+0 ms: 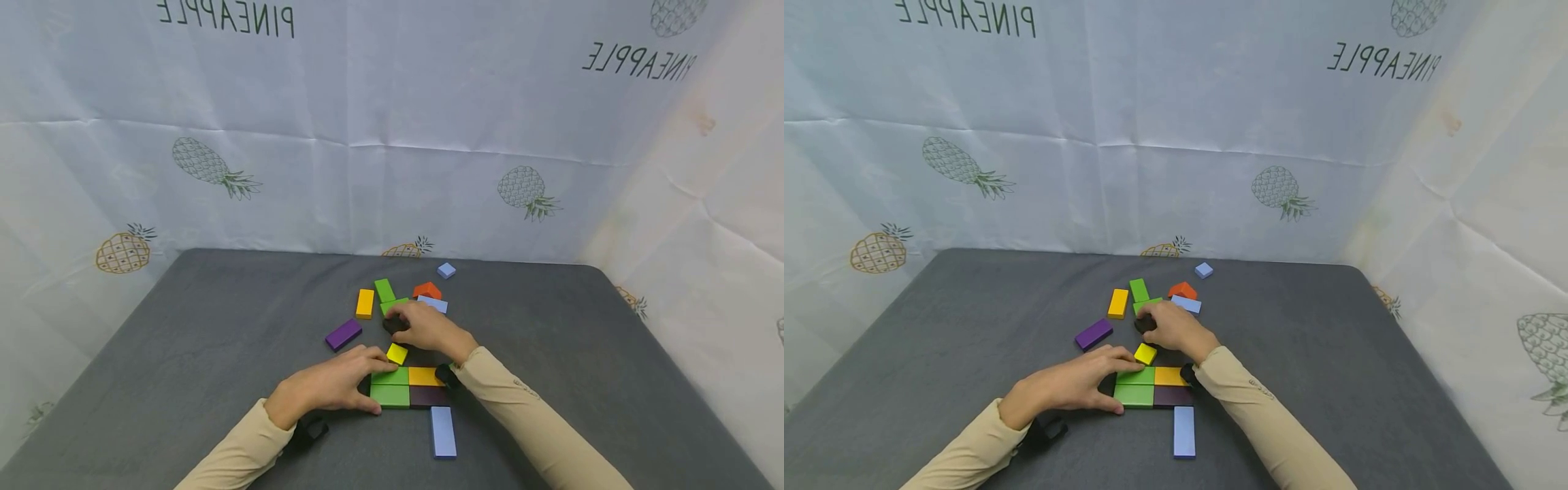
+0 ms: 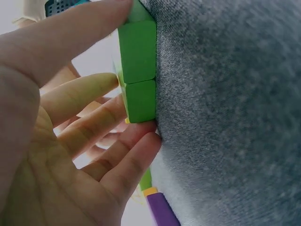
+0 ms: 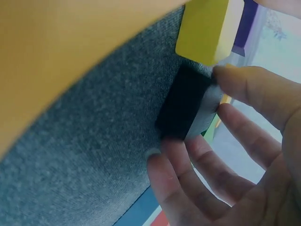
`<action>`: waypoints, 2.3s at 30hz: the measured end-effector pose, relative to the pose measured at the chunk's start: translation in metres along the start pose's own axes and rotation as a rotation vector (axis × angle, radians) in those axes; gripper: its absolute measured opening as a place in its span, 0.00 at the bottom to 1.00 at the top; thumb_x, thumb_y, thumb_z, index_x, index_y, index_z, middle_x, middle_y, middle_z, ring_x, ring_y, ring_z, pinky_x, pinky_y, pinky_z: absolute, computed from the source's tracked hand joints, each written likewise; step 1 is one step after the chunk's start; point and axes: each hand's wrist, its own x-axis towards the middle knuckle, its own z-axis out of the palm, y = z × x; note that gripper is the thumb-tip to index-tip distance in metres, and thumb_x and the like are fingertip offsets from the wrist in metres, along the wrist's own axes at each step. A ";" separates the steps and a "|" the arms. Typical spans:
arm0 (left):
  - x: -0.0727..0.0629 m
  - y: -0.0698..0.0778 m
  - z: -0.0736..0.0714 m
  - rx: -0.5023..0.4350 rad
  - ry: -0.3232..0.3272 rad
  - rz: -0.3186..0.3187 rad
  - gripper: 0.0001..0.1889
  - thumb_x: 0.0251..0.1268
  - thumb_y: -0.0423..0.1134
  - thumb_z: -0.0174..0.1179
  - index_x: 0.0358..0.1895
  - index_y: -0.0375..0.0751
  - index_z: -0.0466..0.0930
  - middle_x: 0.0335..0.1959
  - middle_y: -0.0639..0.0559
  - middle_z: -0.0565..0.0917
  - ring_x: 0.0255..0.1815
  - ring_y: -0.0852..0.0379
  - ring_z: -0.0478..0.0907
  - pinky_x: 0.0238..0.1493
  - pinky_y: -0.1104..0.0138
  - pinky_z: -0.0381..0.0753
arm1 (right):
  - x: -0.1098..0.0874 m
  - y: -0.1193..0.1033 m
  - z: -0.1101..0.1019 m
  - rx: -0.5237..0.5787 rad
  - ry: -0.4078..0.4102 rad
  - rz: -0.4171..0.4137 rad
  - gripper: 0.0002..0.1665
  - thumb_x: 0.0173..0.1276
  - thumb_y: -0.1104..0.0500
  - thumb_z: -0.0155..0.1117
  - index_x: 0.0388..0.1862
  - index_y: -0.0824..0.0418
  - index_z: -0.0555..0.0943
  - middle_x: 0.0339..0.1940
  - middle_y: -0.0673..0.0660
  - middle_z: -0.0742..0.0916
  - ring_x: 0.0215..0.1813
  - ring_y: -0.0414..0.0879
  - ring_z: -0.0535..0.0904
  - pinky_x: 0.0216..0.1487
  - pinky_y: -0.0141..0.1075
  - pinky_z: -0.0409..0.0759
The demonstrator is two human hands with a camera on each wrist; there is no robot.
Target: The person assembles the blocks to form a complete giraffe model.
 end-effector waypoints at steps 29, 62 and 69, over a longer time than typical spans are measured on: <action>-0.003 0.000 -0.006 -0.046 -0.019 -0.020 0.24 0.61 0.43 0.70 0.61 0.46 0.81 0.61 0.56 0.77 0.64 0.56 0.72 0.64 0.61 0.76 | -0.030 0.017 -0.011 0.005 0.131 0.020 0.21 0.60 0.62 0.71 0.54 0.54 0.84 0.46 0.55 0.86 0.43 0.46 0.80 0.39 0.39 0.79; -0.001 -0.001 -0.006 -0.058 -0.028 -0.024 0.24 0.61 0.44 0.70 0.61 0.45 0.81 0.61 0.54 0.77 0.64 0.55 0.73 0.64 0.59 0.75 | -0.079 0.002 -0.007 0.112 0.150 0.033 0.23 0.60 0.58 0.73 0.55 0.56 0.82 0.43 0.52 0.85 0.39 0.41 0.77 0.36 0.34 0.77; -0.001 -0.001 -0.006 -0.045 -0.019 -0.019 0.24 0.60 0.44 0.71 0.61 0.45 0.81 0.61 0.54 0.77 0.63 0.55 0.73 0.64 0.60 0.76 | -0.088 -0.005 -0.002 0.119 0.158 0.015 0.22 0.59 0.58 0.73 0.53 0.57 0.82 0.42 0.51 0.85 0.38 0.41 0.77 0.37 0.34 0.76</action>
